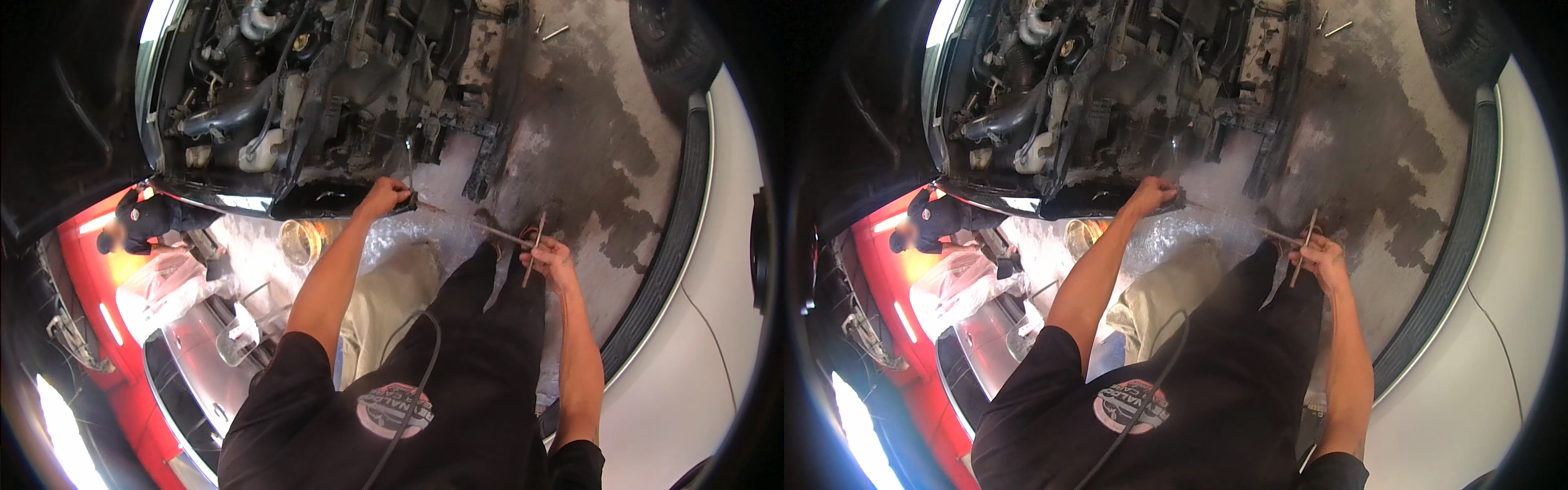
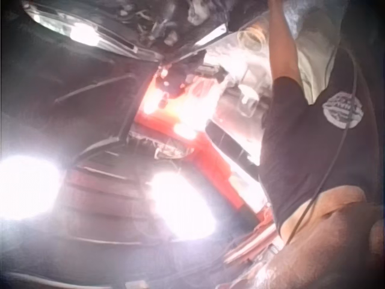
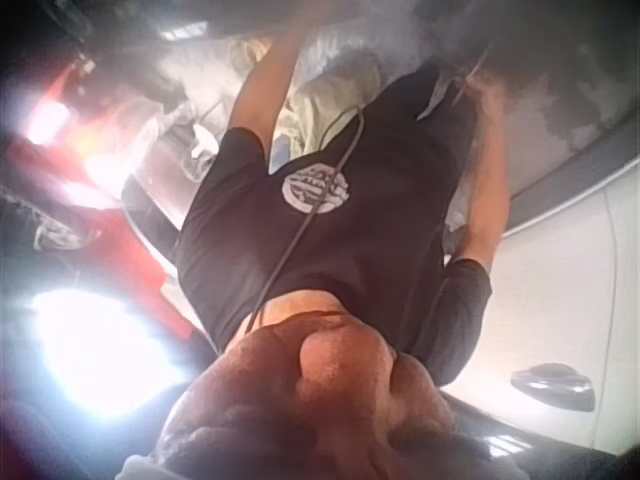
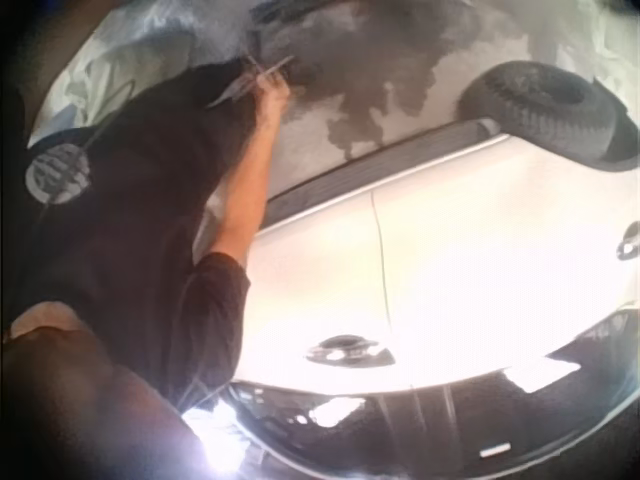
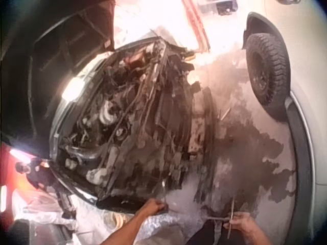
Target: The person retrieves a wrench from a tool bag, walks to a white car with its hood open, and uses the wrench to loosen bolts on the front of the engine bay. After removing a component, the person walks to the rear of the car and places a bucket inside the trunk.
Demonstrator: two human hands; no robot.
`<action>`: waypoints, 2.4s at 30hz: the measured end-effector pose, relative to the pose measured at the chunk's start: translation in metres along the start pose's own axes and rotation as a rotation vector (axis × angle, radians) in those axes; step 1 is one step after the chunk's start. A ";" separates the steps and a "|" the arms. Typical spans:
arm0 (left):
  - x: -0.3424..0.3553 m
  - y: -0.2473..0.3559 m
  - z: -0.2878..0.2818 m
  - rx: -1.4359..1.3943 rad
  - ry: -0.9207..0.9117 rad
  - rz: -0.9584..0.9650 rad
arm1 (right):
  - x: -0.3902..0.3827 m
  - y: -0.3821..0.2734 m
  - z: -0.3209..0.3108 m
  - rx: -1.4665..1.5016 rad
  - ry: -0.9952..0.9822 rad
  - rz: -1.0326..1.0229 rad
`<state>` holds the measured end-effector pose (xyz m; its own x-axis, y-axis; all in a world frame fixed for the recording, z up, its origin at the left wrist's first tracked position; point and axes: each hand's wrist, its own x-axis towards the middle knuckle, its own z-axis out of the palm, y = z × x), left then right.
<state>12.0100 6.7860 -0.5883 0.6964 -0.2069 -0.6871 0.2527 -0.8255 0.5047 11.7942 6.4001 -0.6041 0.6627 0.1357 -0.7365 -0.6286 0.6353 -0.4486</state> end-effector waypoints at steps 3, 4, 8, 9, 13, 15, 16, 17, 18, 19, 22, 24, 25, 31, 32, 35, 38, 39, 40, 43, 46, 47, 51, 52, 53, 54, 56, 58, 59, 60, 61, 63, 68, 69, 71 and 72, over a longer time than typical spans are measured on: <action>0.000 -0.006 0.000 0.031 0.006 0.037 | 0.003 -0.017 -0.002 -0.124 -0.072 0.145; -0.002 -0.007 0.000 0.051 0.003 0.039 | 0.005 -0.024 -0.002 -0.159 -0.084 0.143; -0.007 0.005 -0.004 0.049 0.009 0.031 | 0.014 -0.015 -0.007 -0.557 -0.052 -0.208; -0.009 0.009 -0.005 0.032 -0.006 0.005 | 0.018 -0.007 -0.010 -0.736 0.020 -0.369; -0.012 0.005 -0.008 0.019 -0.004 0.022 | 0.012 -0.007 -0.003 -0.845 0.125 -0.431; -0.009 -0.002 -0.006 0.007 0.000 0.081 | 0.007 -0.012 0.000 -0.630 0.061 -0.222; -0.009 -0.002 -0.005 -0.010 0.011 0.098 | 0.010 -0.011 -0.003 -0.534 0.022 -0.146; -0.010 -0.001 -0.004 -0.028 0.023 0.110 | 0.012 -0.012 -0.004 -0.439 -0.021 -0.067; -0.007 0.001 -0.004 -0.038 0.026 0.066 | 0.014 -0.016 -0.007 -0.432 -0.086 -0.034; -0.008 0.002 -0.004 -0.050 0.026 0.014 | 0.014 -0.020 -0.005 -0.443 -0.096 -0.027; -0.011 0.012 -0.003 -0.081 0.034 -0.054 | 0.016 -0.026 -0.002 -0.484 -0.102 -0.017; -0.011 0.019 -0.002 -0.072 0.043 -0.026 | 0.020 -0.024 -0.003 -0.521 -0.071 -0.027; -0.011 0.018 0.000 -0.057 0.053 0.003 | 0.018 -0.021 -0.002 -0.664 -0.019 -0.181; -0.010 0.027 0.001 -0.002 0.088 0.051 | 0.004 -0.016 0.018 -1.246 0.291 -0.964; -0.011 0.032 0.000 0.026 0.094 0.068 | -0.001 -0.015 0.014 -1.361 0.295 -0.845; -0.007 0.020 0.000 0.134 0.077 0.044 | 0.001 -0.003 0.005 -1.037 0.175 -0.472; -0.010 0.012 0.002 0.097 0.074 0.010 | -0.001 -0.010 -0.001 -0.299 0.051 -0.197; -0.008 0.012 0.001 0.086 0.075 0.012 | -0.007 -0.017 -0.001 -0.042 0.016 -0.115; -0.014 0.024 0.000 0.104 0.062 -0.003 | -0.013 -0.021 -0.003 0.096 -0.038 -0.054; -0.009 0.020 0.000 0.139 0.084 0.027 | -0.005 -0.017 0.004 0.095 0.067 -0.007; -0.013 0.014 0.004 0.079 0.117 0.024 | -0.008 -0.016 0.013 0.002 0.092 -0.121; -0.014 0.015 0.005 0.037 0.142 0.050 | -0.011 -0.014 0.015 -0.050 0.105 -0.183; -0.011 0.033 0.000 0.096 0.047 -0.071 | -0.028 -0.018 0.019 0.136 0.032 -0.250; -0.013 0.028 0.000 0.089 0.075 -0.037 | -0.030 -0.017 0.019 0.191 0.016 -0.213; -0.012 0.020 0.002 0.086 0.101 0.001 | -0.026 -0.011 0.008 0.194 -0.090 -0.086; -0.012 0.012 0.004 0.082 0.128 0.038 | -0.019 -0.010 -0.004 0.194 -0.196 0.042; -0.010 0.010 0.007 0.079 0.144 0.070 | -0.013 -0.016 -0.012 0.176 -0.306 0.186; -0.011 0.015 0.006 0.082 0.124 0.035 | 0.000 -0.023 -0.020 0.106 -0.310 0.198; -0.010 0.017 0.005 0.085 0.100 -0.012 | 0.007 -0.027 -0.023 0.071 -0.313 0.204; -0.009 0.019 0.004 0.090 0.072 -0.060 | 0.007 -0.036 -0.021 -0.025 -0.289 0.197; -0.011 0.019 0.005 0.070 0.083 -0.052 | 0.005 -0.036 -0.019 -0.115 -0.293 0.150; -0.014 0.019 0.007 0.030 0.108 -0.033 | 0.004 -0.036 -0.014 -0.297 -0.301 0.053; -0.013 0.031 0.005 0.127 0.085 -0.053 | -0.002 -0.011 -0.007 -1.319 0.101 -1.002; -0.011 0.035 0.004 0.133 0.068 -0.072 | -0.008 -0.012 -0.007 -1.336 0.096 -0.858; -0.012 0.024 0.003 0.135 0.100 -0.038 | -0.018 -0.009 -0.003 -1.355 0.073 -0.580; -0.013 0.017 0.004 0.137 0.117 -0.020 | -0.017 -0.005 0.002 -1.063 0.081 -0.445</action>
<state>12.0030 6.7724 -0.5725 0.7675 -0.1334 -0.6271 0.1795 -0.8943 0.4100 11.7865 6.3965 -0.5882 0.9076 -0.0128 -0.4196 -0.3970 -0.3509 -0.8481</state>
